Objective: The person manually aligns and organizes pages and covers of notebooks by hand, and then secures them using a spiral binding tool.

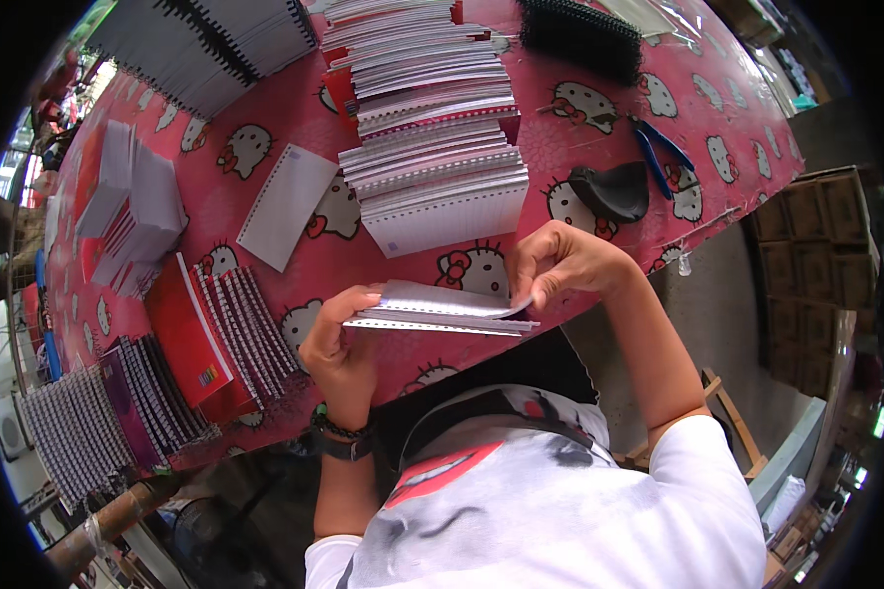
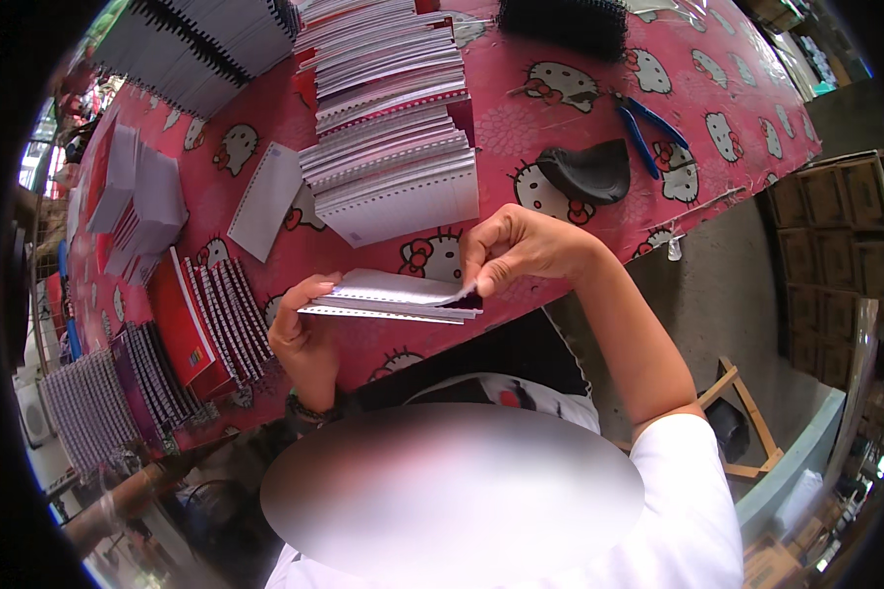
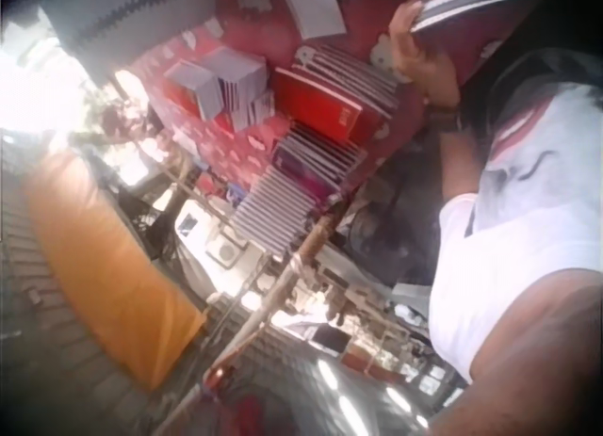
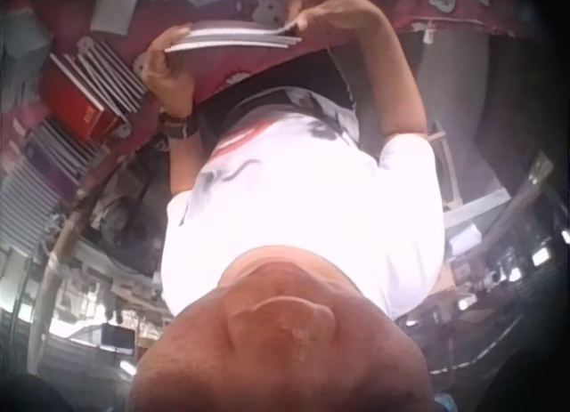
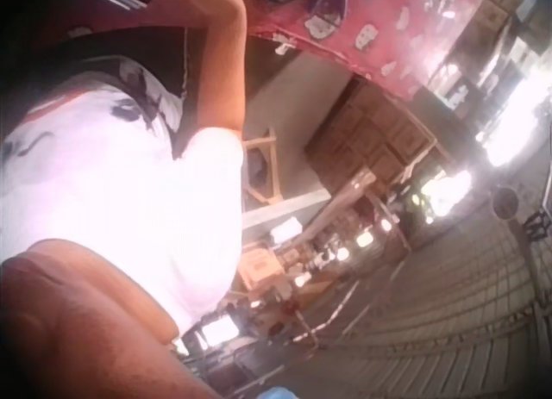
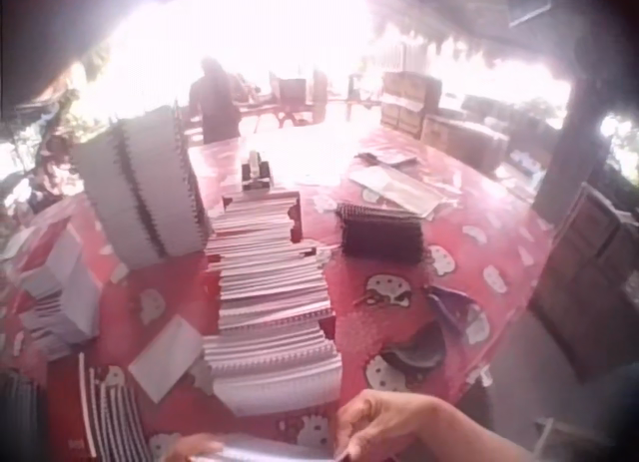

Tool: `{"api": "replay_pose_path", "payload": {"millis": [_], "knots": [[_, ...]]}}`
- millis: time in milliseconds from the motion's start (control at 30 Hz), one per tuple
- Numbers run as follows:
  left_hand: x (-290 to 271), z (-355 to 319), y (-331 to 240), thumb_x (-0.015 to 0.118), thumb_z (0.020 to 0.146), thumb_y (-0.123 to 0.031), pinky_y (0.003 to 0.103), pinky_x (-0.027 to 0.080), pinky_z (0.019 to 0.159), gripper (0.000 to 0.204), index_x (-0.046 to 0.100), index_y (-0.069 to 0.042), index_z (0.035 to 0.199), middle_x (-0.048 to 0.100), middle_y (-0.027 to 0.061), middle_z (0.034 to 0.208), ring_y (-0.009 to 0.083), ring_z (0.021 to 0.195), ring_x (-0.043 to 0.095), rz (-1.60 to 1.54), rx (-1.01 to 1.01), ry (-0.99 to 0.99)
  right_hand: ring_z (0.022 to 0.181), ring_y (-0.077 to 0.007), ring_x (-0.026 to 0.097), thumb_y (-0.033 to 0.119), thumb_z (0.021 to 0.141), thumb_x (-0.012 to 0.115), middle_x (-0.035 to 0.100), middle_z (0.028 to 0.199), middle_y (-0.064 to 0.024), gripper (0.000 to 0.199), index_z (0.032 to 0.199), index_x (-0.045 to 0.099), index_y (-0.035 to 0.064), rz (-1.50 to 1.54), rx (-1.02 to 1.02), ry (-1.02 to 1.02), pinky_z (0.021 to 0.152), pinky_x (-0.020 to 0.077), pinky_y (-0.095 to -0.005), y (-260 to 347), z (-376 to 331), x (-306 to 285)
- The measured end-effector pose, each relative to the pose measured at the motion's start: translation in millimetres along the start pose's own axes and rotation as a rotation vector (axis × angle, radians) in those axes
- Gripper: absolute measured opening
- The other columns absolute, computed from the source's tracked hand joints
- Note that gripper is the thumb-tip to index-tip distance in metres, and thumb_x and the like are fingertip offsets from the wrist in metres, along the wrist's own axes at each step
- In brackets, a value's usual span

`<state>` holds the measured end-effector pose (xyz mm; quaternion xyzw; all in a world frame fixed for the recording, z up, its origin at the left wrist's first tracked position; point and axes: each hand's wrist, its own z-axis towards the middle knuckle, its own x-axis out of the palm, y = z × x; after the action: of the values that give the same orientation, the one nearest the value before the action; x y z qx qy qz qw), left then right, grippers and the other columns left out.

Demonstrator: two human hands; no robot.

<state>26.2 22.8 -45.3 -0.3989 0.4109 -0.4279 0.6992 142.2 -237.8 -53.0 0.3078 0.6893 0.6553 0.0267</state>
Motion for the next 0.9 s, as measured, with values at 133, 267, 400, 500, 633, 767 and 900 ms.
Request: {"api": "replay_pose_path", "payload": {"millis": [133, 267, 400, 500, 633, 767, 900], "knots": [[0.9, -5.2, -0.2, 0.063, 0.070, 0.011, 0.029, 0.047, 0.082, 0.033, 0.059, -0.002, 0.100, 0.063, 0.0125, 0.102, 0.0205, 0.096, 0.061, 0.007, -0.013, -0.049, 0.070, -0.0105, 0.055, 0.010, 0.075, 0.070, 0.060, 0.075, -0.0043, 0.014, 0.083, 0.064, 0.0004, 0.017, -0.026, -0.350, 0.062, 0.0416, -0.0222, 0.8, -5.1, 26.4], [6.7, -13.7, -2.0, 0.064, 0.068, 0.011, 0.031, 0.046, 0.086, 0.041, 0.057, -0.003, 0.107, 0.061, 0.0125, 0.110, 0.0217, 0.102, 0.059, 0.047, -0.082, -0.101, 0.062, -0.0008, 0.048, 0.003, 0.078, 0.066, 0.058, 0.075, 0.0019, 0.008, 0.083, 0.060, 0.0008, -0.650, -0.397, -0.617, 0.051, 0.0372, -0.0180, 4.3, -7.1, 39.3], [10.1, -15.0, -9.7, 0.065, 0.067, 0.010, 0.032, 0.046, 0.087, 0.043, 0.058, -0.004, 0.107, 0.061, 0.0123, 0.110, 0.0227, 0.101, 0.059, 0.213, 0.041, -0.013, 0.059, -0.0032, 0.049, 0.000, 0.079, 0.064, 0.059, 0.077, -0.0010, 0.008, 0.085, 0.060, 0.0025, -0.492, -0.325, -0.826, 0.051, 0.0387, -0.0184, -9.7, -1.3, 46.0], [5.3, -19.3, -6.0, 0.067, 0.068, 0.008, 0.030, 0.046, 0.083, 0.035, 0.057, -0.004, 0.099, 0.061, 0.0123, 0.104, 0.0209, 0.094, 0.060, 0.159, 0.000, 0.060, 0.059, -0.0053, 0.052, 0.000, 0.080, 0.063, 0.059, 0.078, -0.0015, 0.018, 0.096, 0.057, 0.0037, -0.420, -0.486, -0.897, 0.053, 0.0414, -0.0184, -6.6, 5.3, 45.2], [15.3, -19.9, -9.5, 0.065, 0.075, 0.005, 0.028, 0.046, 0.079, 0.030, 0.051, -0.005, 0.099, 0.058, 0.0077, 0.097, 0.0153, 0.089, 0.058, -0.155, -0.181, 0.026, 0.078, -0.0081, 0.057, 0.006, 0.080, 0.065, 0.059, 0.090, -0.0053, 0.031, 0.108, 0.051, 0.0036, -0.469, -0.662, -0.721, 0.067, 0.0447, -0.0202, 1.3, -3.5, 46.0], [40.6, -18.5, -14.4, 0.062, 0.077, 0.010, 0.027, 0.044, 0.081, 0.038, 0.040, -0.005, 0.105, 0.051, 0.0062, 0.095, 0.0118, 0.086, 0.051, -0.392, -0.267, -0.005, 0.081, -0.0100, 0.052, 0.012, 0.082, 0.064, 0.055, 0.095, -0.0045, 0.026, 0.103, 0.051, 0.0030, 0.020, -0.384, -0.463, 0.070, 0.0427, -0.0211, -13.7, 0.0, 75.0], [35.6, -28.0, -6.0, 0.065, 0.074, 0.008, 0.030, 0.040, 0.087, 0.036, 0.043, -0.006, 0.099, 0.048, 0.0095, 0.101, 0.0162, 0.096, 0.048, -0.354, -0.144, 0.004, 0.083, -0.0109, 0.051, 0.012, 0.084, 0.061, 0.055, 0.091, -0.0061, 0.016, 0.094, 0.053, 0.0020, -0.011, -0.449, -0.575, 0.074, 0.0407, -0.0241, -25.0, 6.4, 90.6]]}}
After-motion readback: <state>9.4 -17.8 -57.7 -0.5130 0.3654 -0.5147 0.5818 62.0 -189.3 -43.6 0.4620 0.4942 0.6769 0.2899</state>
